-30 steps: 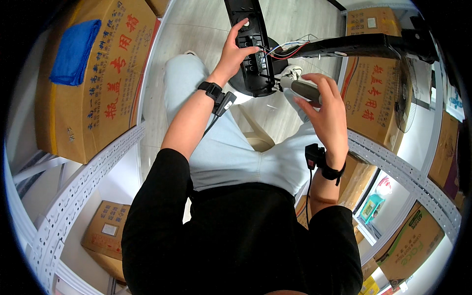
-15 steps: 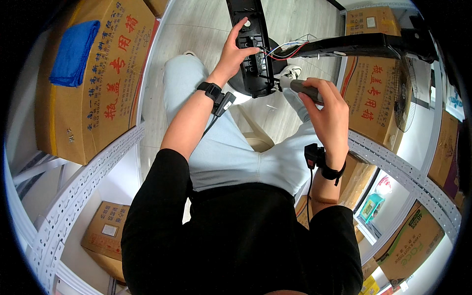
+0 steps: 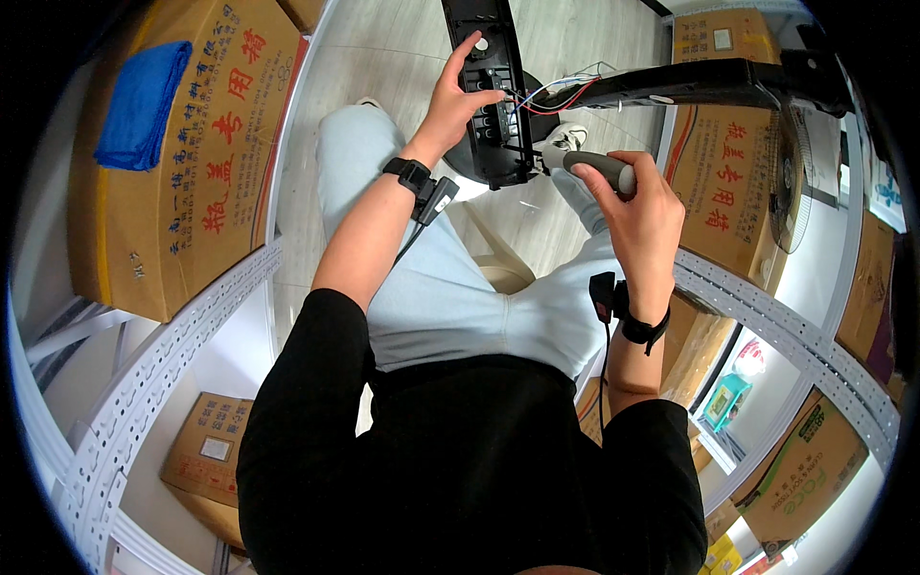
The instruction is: The person disassembles a standing fan base using a screwdriver, removes the control panel, and manipulates internal wiring and components. They then reassemble the control panel and secure it back into the base.
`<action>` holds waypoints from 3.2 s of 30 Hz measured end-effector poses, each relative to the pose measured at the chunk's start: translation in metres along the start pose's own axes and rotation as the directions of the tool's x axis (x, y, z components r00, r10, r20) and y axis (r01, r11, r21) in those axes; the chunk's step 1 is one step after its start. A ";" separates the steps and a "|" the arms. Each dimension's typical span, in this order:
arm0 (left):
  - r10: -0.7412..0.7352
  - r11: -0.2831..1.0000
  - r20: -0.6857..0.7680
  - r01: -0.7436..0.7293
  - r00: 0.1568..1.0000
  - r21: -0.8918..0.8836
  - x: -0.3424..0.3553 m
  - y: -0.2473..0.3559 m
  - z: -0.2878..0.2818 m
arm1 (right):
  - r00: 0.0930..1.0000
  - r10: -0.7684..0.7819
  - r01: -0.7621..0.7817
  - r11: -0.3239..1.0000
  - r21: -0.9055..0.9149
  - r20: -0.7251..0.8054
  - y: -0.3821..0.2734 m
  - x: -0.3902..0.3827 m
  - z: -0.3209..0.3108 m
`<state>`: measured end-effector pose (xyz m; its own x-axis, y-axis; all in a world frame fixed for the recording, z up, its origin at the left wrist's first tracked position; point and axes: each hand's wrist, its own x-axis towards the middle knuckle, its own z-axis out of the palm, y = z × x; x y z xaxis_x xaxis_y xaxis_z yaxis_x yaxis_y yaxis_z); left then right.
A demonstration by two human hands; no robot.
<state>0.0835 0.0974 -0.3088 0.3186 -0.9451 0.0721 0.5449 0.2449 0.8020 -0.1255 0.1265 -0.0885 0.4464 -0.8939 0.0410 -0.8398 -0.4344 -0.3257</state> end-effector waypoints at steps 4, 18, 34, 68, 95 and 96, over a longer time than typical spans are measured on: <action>0.005 1.000 -0.011 -0.005 1.000 0.007 0.001 -0.002 -0.001 | 0.996 -0.065 0.076 0.975 0.208 -0.061 -0.010 0.001 -0.005; -0.012 0.999 -0.009 0.012 1.000 -0.031 -0.001 0.002 0.001 | 0.988 -0.142 0.151 0.969 0.194 -0.061 -0.008 0.001 -0.004; 0.033 0.988 -0.066 -0.043 0.997 -0.151 -0.003 0.006 0.008 | 0.992 -0.112 0.094 0.968 0.232 0.063 -0.009 -0.001 -0.009; -0.299 0.890 -0.021 0.271 0.954 -0.367 0.002 -0.010 -0.009 | 0.997 -0.064 0.064 0.998 0.015 -0.047 -0.001 0.001 0.003; -0.280 0.906 -0.033 0.253 0.959 -0.339 0.004 -0.014 -0.009 | 0.995 -0.053 0.040 0.988 0.151 0.085 0.004 0.003 -0.003; -0.282 0.904 -0.032 0.255 0.959 -0.343 0.004 -0.014 -0.009 | 0.996 -0.047 0.035 0.988 0.151 0.076 0.005 0.002 -0.001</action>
<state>0.0843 0.0927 -0.3251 0.1766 -0.9684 -0.1761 0.8399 0.0550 0.5399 -0.1288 0.1221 -0.0885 0.5074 -0.8615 -0.0158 -0.7676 -0.4437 -0.4625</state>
